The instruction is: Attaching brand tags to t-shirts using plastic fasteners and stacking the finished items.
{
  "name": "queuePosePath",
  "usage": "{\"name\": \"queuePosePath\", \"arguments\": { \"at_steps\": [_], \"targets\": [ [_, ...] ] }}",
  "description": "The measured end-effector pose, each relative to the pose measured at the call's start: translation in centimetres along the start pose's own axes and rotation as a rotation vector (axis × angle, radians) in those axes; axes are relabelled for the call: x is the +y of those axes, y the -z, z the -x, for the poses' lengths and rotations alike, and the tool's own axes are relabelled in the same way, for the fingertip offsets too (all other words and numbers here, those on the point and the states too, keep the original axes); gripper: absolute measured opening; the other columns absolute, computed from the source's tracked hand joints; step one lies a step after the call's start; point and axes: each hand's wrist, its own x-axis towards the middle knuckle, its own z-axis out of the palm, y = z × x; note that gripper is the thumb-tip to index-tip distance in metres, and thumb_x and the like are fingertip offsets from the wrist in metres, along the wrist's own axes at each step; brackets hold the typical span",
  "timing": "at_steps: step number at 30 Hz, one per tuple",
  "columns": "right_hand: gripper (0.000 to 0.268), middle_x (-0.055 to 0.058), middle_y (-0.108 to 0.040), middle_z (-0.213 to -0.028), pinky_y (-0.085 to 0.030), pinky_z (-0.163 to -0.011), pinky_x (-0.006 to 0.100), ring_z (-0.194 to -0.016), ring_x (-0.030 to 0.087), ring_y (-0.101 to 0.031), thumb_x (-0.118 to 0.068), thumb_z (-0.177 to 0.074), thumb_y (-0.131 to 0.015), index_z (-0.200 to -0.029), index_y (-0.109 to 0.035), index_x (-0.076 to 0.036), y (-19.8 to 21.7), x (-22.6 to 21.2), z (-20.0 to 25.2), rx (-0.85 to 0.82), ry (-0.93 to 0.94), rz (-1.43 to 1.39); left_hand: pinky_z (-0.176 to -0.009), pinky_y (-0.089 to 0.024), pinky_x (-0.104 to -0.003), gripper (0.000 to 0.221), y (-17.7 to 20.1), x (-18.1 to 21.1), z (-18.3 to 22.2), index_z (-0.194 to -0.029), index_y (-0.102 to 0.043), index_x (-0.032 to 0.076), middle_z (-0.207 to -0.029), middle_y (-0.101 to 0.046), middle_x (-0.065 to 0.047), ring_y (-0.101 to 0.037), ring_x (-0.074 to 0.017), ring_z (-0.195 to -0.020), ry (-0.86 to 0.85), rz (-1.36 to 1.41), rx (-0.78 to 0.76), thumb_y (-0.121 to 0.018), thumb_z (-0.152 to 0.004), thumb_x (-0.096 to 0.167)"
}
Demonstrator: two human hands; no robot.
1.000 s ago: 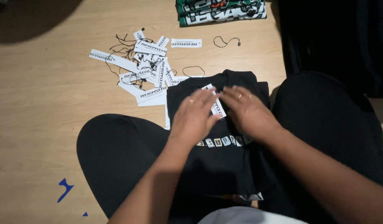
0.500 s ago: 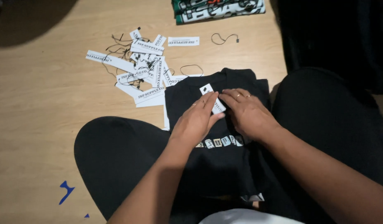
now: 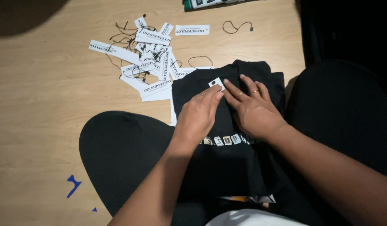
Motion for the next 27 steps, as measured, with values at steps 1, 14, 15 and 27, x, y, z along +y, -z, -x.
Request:
{"name": "queuePosePath", "arguments": {
  "at_steps": [1,14,15,27],
  "targets": [
    [0.076,-0.006,-0.02,-0.171,-0.02,-0.121,0.053,-0.156,0.037,-0.014,-0.025,-0.09,-0.052,-0.162,-0.028,-0.025,0.2,0.0,0.0,0.001,-0.005,-0.001,-0.099,-0.055,-0.049,0.045,0.0,0.1,-0.1,-0.137,-0.061,0.004,-0.127,-0.07,-0.021,-0.069,-0.0368,-0.117,-0.004,0.0,-0.003,-0.038,-0.113,0.034],
    [0.029,-0.009,-0.045,-0.139,-0.019,-0.113,0.055,-0.143,0.03,-0.026,-0.033,-0.09,-0.069,-0.118,-0.072,-0.041,-0.2,1.5,-1.4,-0.036,-0.222,-0.533,-0.102,-0.053,-0.045,0.047,-0.2,-0.6,0.0,-0.128,-0.068,0.004,-0.125,-0.071,-0.019,-0.068,-0.0348,-0.119,-0.006,-0.023,-0.069,-0.043,-0.11,0.039],
    [0.028,-0.008,-0.047,-0.138,-0.017,-0.112,0.054,-0.144,0.029,-0.027,-0.037,-0.091,-0.07,-0.119,-0.071,-0.042,0.0,1.6,-1.5,-0.036,-0.247,-0.618,-0.103,-0.053,-0.045,0.044,-0.7,-1.2,0.0,-0.129,-0.068,0.004,-0.126,-0.071,-0.02,-0.068,-0.0351,-0.119,-0.018,-0.039,-0.065,-0.044,-0.111,0.035],
    [0.051,0.015,-0.044,-0.128,-0.033,-0.104,0.056,-0.127,0.045,-0.04,-0.028,-0.083,-0.086,-0.122,-0.056,-0.016,1.6,1.0,-0.6,0.251,-0.434,-0.636,-0.112,-0.045,-0.048,0.037,-1.2,-1.0,-1.0,-0.125,-0.064,-0.004,-0.143,-0.058,-0.025,-0.051,-0.0378,-0.139,-0.053,-0.135,-0.204,-0.058,-0.105,0.027]
  ]
}}
